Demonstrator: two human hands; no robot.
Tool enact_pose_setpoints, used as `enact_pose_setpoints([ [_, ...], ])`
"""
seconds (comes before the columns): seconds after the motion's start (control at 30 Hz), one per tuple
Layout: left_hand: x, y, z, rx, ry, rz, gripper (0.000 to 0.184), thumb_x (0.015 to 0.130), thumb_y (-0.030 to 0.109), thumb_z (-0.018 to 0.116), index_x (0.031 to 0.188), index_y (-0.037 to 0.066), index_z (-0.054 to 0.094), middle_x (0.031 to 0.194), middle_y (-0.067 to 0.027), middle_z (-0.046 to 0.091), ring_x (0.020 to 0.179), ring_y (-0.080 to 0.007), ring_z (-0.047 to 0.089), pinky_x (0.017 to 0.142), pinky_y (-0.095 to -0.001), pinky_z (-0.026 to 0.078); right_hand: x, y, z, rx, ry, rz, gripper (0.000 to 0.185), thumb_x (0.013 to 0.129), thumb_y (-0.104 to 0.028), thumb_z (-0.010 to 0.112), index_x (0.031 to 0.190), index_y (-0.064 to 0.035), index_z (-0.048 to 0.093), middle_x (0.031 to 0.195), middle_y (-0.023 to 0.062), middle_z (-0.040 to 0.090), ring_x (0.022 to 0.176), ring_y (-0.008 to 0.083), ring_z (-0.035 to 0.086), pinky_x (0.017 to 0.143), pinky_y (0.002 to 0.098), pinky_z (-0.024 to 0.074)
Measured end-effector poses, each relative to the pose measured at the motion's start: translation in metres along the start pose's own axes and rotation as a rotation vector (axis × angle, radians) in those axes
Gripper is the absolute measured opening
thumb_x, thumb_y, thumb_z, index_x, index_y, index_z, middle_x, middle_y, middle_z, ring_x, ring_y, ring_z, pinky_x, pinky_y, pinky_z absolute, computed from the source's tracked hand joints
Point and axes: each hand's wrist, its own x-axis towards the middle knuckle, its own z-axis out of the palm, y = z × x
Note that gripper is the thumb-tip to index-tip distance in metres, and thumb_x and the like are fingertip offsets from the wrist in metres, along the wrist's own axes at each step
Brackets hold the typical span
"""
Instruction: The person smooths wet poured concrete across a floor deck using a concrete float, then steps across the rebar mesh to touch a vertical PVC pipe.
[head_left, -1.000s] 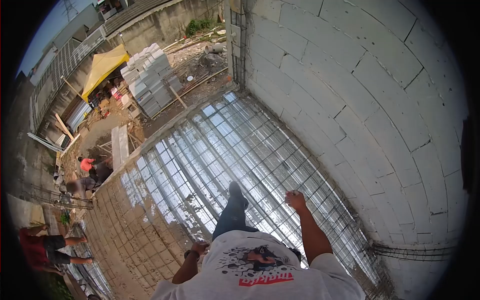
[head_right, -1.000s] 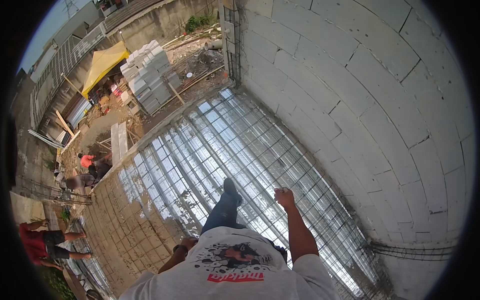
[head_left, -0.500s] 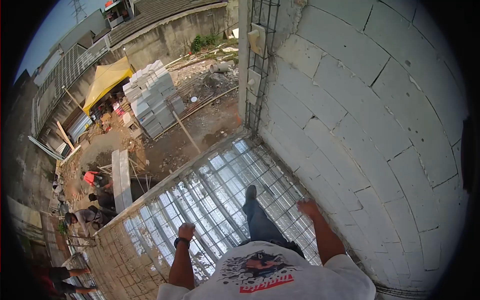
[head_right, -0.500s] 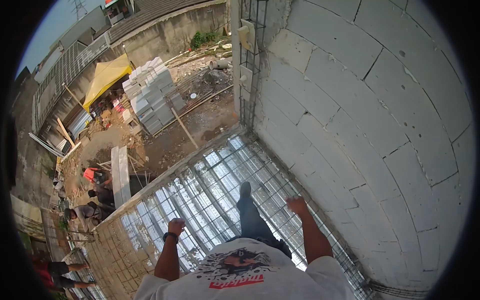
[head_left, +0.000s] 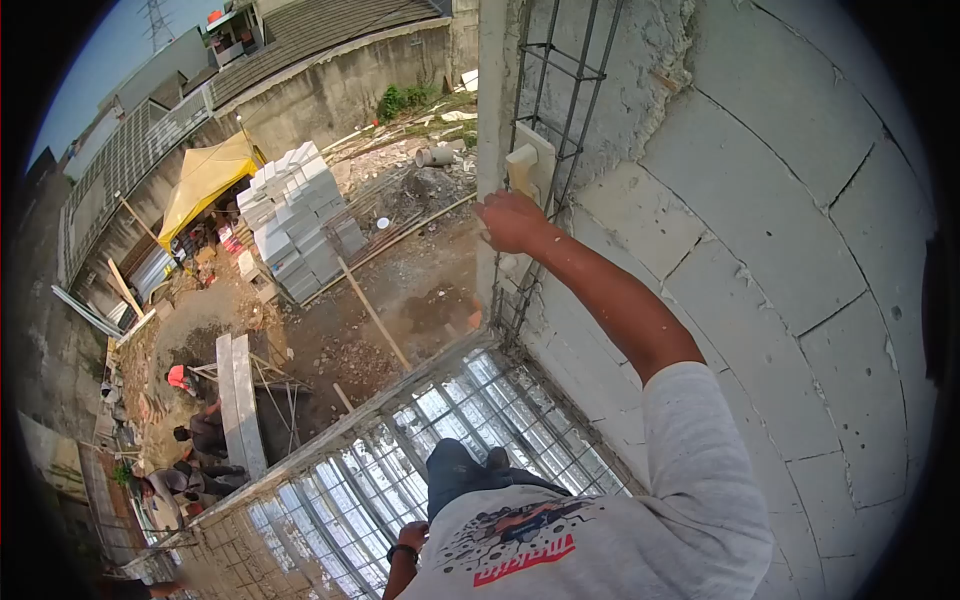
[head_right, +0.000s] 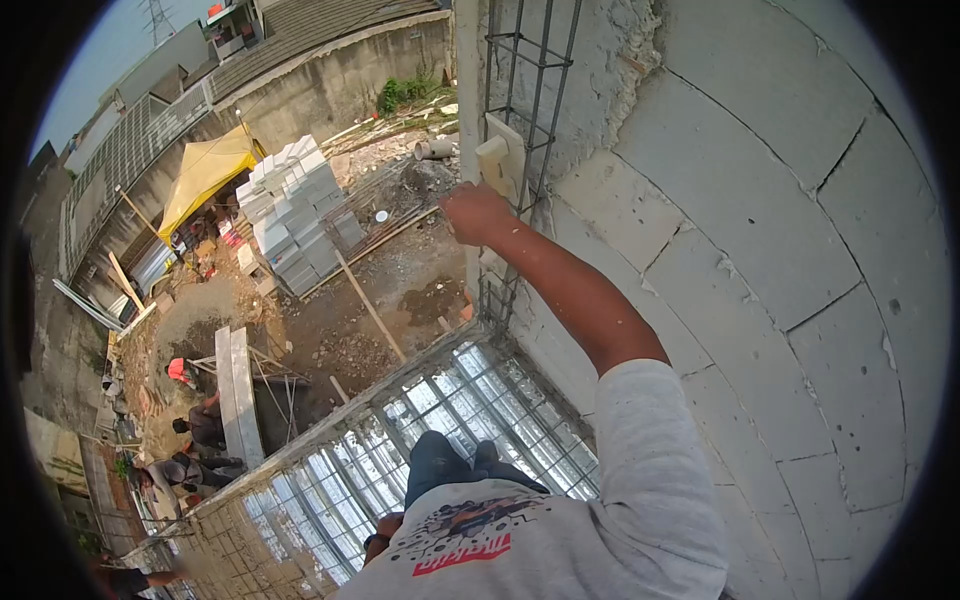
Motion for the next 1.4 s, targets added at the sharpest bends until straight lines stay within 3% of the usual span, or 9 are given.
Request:
enact_pose_setpoints([
  [0.1, 0.030, 0.004, -0.027, -0.019, -0.087, -0.009, 0.027, 0.079, 0.026, 0.071, 0.103, 0.013, 0.071, 0.105, -0.0140, 0.071, 0.101, -0.0327, 0.066, 0.082, -0.0429, 0.054, 0.066, 0.038, 0.022, -0.471, 0.107, -0.097, 0.029, 0.084, -0.027, 0.072, 0.108, -0.0114, 0.073, 0.110, 0.0082, 0.070, 0.109, 0.0295, 0.064, 0.091, 0.0511, 0.0457],
  [0.3, 0.084, -0.018, -0.090, -0.049, -0.149, -0.009, 0.028, 0.081, 0.027, 0.071, 0.104, 0.011, 0.071, 0.107, -0.0120, 0.071, 0.101, -0.0301, 0.066, 0.084, -0.0413, 0.053, 0.126, 0.054, -0.007, -0.569, -0.540, 0.195, 0.026, 0.086, -0.017, 0.068, 0.109, -0.0149, 0.078, 0.109, 0.0087, 0.074, 0.103, 0.0281, 0.067, 0.091, 0.0497, 0.0461],
  [0.47, 0.132, -0.034, -0.150, -0.100, -0.227, -0.016, 0.029, 0.084, 0.028, 0.071, 0.106, 0.010, 0.071, 0.108, -0.0103, 0.071, 0.102, -0.0279, 0.066, 0.086, -0.0399, 0.052, 0.146, 0.038, -0.097, -0.410, -0.322, 0.120, 0.014, 0.078, -0.008, 0.067, 0.087, -0.0087, 0.078, 0.085, 0.0114, 0.075, 0.079, 0.0275, 0.072, 0.058, 0.0437, 0.0521],
  [0.67, 0.161, -0.069, -0.222, -0.249, -0.448, -0.106, 0.030, 0.087, 0.030, 0.071, 0.108, 0.009, 0.071, 0.110, -0.0082, 0.071, 0.102, -0.0253, 0.066, 0.088, -0.0382, 0.051, 0.021, 0.005, -0.201, -0.292, -0.016, 0.373, 0.021, 0.077, -0.019, 0.077, 0.093, -0.0063, 0.073, 0.077, 0.0107, 0.071, 0.075, 0.0291, 0.068, 0.064, 0.0374, 0.0510],
  [0.9, 0.141, -0.131, -0.385, -0.722, -1.033, -0.490, 0.031, 0.090, 0.031, 0.070, 0.110, 0.007, 0.070, 0.111, -0.0058, 0.071, 0.103, -0.0223, 0.066, 0.091, -0.0363, 0.050, -0.220, 0.029, -0.074, 1.125, 0.133, 1.198, 0.038, 0.080, -0.024, 0.081, 0.102, 0.0049, 0.069, 0.079, 0.0102, 0.070, 0.075, 0.0153, 0.064, 0.071, 0.0293, 0.0502],
  [1.07, 0.177, 0.016, -0.608, -0.724, -0.900, -0.571, 0.046, 0.092, 0.032, 0.070, 0.124, -0.002, 0.063, 0.111, -0.0093, 0.070, 0.095, -0.0165, 0.066, 0.084, -0.0282, 0.050, -0.365, -0.038, 0.079, 0.744, -0.233, 1.551, 0.041, 0.082, -0.034, 0.076, 0.088, 0.0060, 0.072, 0.070, 0.0121, 0.069, 0.064, 0.0155, 0.062, 0.062, 0.0344, 0.0481],
  [1.17, 0.250, 0.080, -0.664, -0.673, -0.781, -0.260, 0.052, 0.088, 0.030, 0.073, 0.126, -0.002, 0.058, 0.104, -0.0122, 0.072, 0.089, -0.0191, 0.071, 0.077, -0.0297, 0.055, -0.412, -0.095, 0.149, 0.575, -0.487, 1.760, 0.057, 0.075, -0.047, 0.080, 0.086, 0.0080, 0.071, 0.083, 0.0278, 0.070, 0.083, 0.0384, 0.072, 0.074, 0.0456, 0.0538],
  [1.3, 0.354, 0.197, -0.663, -0.753, -0.607, 0.171, 0.067, 0.086, 0.026, 0.076, 0.139, 0.000, 0.046, 0.114, -0.0095, 0.066, 0.096, -0.0190, 0.068, 0.085, -0.0325, 0.055, -0.474, -0.171, 0.222, 0.646, -0.620, 2.007, 0.052, 0.073, -0.040, 0.086, 0.085, 0.0091, 0.072, 0.083, 0.0239, 0.073, 0.078, 0.0312, 0.074, 0.067, 0.0418, 0.0566],
  [1.4, 0.389, 0.314, -0.647, -0.776, -0.506, 0.335, 0.051, 0.088, 0.037, 0.071, 0.122, 0.001, 0.059, 0.093, -0.0106, 0.072, 0.069, -0.0129, 0.066, 0.059, -0.0250, 0.051, -0.510, -0.228, 0.247, 0.746, -0.638, 2.003, 0.044, 0.074, -0.034, 0.084, 0.074, 0.0082, 0.071, 0.067, 0.0159, 0.069, 0.060, 0.0196, 0.069, 0.048, 0.0365, 0.0526],
])
